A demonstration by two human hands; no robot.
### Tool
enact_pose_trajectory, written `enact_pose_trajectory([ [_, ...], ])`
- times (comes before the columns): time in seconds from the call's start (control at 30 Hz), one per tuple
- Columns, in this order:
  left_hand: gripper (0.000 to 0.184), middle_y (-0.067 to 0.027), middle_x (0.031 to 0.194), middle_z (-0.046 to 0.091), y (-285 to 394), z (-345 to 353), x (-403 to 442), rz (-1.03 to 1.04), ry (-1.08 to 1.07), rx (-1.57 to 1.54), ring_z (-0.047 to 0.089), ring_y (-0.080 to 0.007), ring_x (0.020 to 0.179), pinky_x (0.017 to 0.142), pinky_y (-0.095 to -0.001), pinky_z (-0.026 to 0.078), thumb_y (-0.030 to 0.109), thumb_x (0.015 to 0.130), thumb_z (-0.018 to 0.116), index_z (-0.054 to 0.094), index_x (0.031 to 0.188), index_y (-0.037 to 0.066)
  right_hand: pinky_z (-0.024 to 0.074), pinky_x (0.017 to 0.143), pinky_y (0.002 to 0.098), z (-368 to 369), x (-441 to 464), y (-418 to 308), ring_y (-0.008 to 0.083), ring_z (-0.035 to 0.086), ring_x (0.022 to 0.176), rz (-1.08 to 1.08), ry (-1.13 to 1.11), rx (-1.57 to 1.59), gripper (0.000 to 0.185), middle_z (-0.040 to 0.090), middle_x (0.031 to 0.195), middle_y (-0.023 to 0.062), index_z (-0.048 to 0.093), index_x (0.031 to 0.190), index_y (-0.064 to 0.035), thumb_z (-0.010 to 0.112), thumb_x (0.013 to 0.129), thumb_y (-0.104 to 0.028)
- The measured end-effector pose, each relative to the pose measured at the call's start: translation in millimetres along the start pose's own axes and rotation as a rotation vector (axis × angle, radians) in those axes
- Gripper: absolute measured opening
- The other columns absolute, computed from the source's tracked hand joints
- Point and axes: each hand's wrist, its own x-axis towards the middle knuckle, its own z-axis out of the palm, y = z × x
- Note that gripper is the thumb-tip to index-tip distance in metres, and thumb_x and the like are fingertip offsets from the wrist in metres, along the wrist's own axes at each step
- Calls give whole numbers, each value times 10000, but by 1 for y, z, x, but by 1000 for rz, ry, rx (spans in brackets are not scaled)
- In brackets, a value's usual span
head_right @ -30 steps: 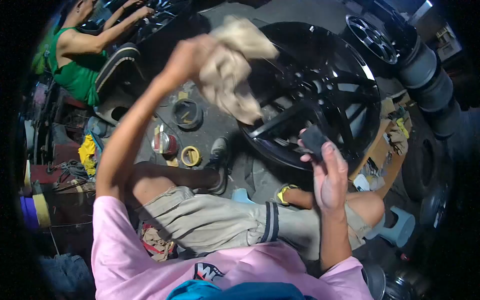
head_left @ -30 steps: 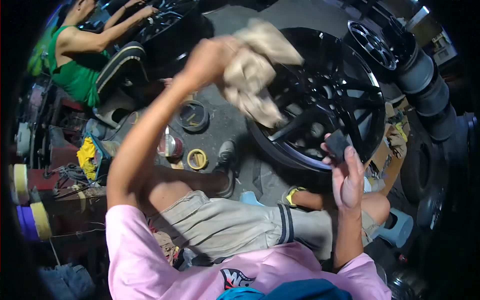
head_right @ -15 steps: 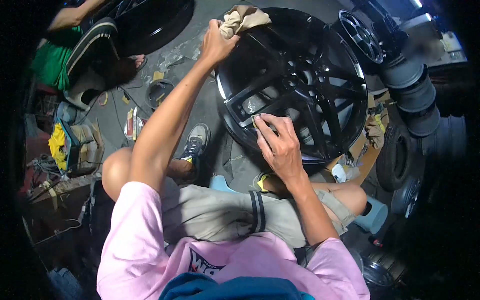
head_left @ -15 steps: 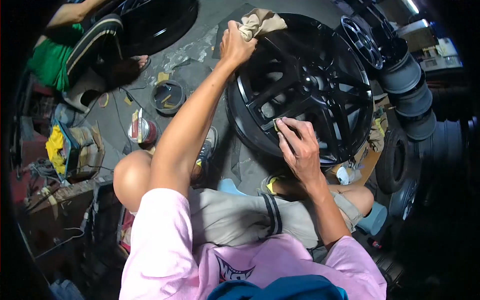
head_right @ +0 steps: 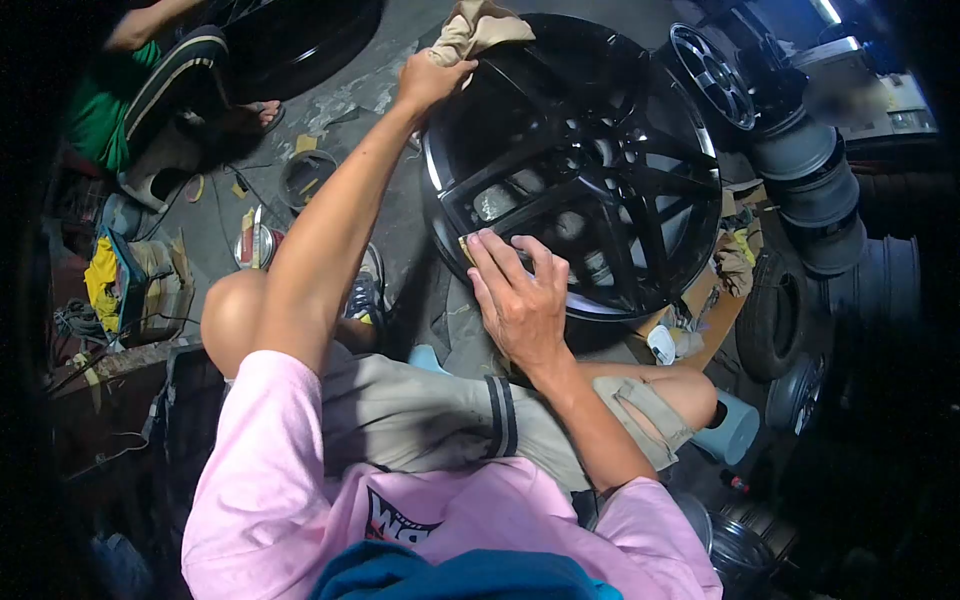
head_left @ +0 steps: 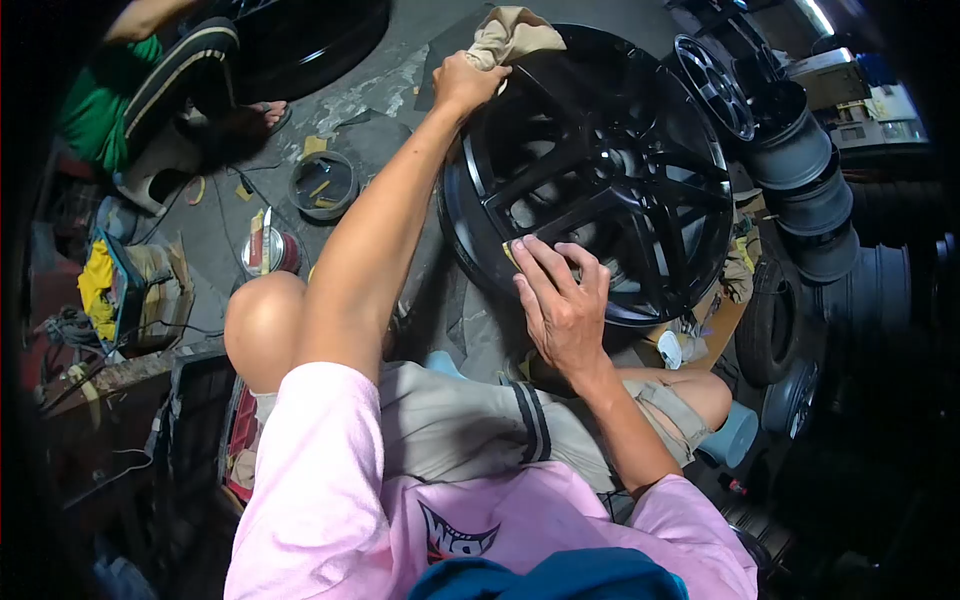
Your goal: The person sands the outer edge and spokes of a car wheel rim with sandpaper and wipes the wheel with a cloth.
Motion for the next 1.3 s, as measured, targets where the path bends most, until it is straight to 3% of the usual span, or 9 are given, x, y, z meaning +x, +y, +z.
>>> enact_pose_trajectory([
  [0.17, 719, -255, 1220, 777, -8, 6, 7, 32, -1, 5, 727, -435, 1195, 1047, -485, 561, 561, 781, 901, 771, 1195, -13, 413, 1024, 427, -1, 3, 12, 269, 577, 1224, 105, 33, -104, 411, 705, 1379, -14, 754, 1367, -135, 765, 962, -204],
  [0.27, 733, -255, 1229, 775, -7, 7, 6, 25, -4, -11, 725, -437, 1199, 1052, -486, 558, 569, 788, 899, 764, 1202, -20, 414, 989, 443, -1, -1, 2, 271, 579, 1212, -56, 3, 6, 374, 706, 1370, -11, 772, 1317, -124, 771, 949, -191],
  [0.4, 737, -254, 1238, 771, -4, 0, 3, 27, -20, 1, 718, -439, 1210, 1049, -490, 560, 568, 783, 903, 759, 1216, -11, 427, 993, 448, -3, 7, 17, 274, 585, 1198, 47, 41, -85, 383, 710, 1343, -4, 773, 1300, -105, 782, 925, -182],
  [0.53, 694, -241, 1212, 783, -7, 7, 5, 11, 0, -30, 728, -431, 1192, 1034, -496, 566, 554, 775, 909, 777, 1194, 18, 436, 1001, 434, -1, 1, 4, 257, 588, 1181, -79, 29, 44, 421, 707, 1311, 2, 771, 1302, -103, 800, 887, -168],
  [0.63, 669, -233, 1198, 789, -10, 6, 4, 15, 12, -44, 735, -429, 1173, 1022, -493, 570, 543, 776, 908, 783, 1192, 35, 436, 981, 447, -1, 7, 21, 263, 589, 1174, 34, 59, -41, 403, 705, 1306, -1, 762, 1301, -110, 776, 900, -156],
  [0.77, 651, -231, 1167, 797, -8, 7, 4, 14, 19, -61, 746, -424, 1148, 1007, -490, 572, 543, 784, 896, 788, 1176, 35, 433, 984, 438, 3, -1, 5, 250, 594, 1176, -75, 63, 39, 377, 718, 1309, -23, 786, 1266, -132, 789, 892, -182],
  [0.97, 654, -236, 1151, 797, -13, 8, 6, 41, 20, -71, 751, -420, 1134, 999, -492, 574, 542, 783, 888, 786, 1157, 15, 417, 1003, 426, 0, -3, 10, 264, 595, 1182, -15, 54, 11, 390, 726, 1355, -37, 792, 1295, -163, 803, 905, -189],
  [1.17, 665, -250, 1170, 789, -15, 7, 7, 71, 33, -64, 742, -443, 1142, 998, -498, 572, 553, 783, 882, 785, 1167, 19, 423, 1011, 431, -3, 2, 21, 268, 594, 1190, 11, 89, -60, 408, 726, 1341, -19, 784, 1308, -130, 809, 906, -198],
  [1.3, 672, -250, 1183, 787, -9, 2, 5, 51, 20, -14, 736, -448, 1153, 1004, -499, 570, 556, 787, 876, 780, 1181, 20, 427, 987, 433, 1, -2, 9, 274, 586, 1198, -68, 34, 78, 373, 710, 1349, 3, 782, 1299, -122, 779, 928, -156],
])
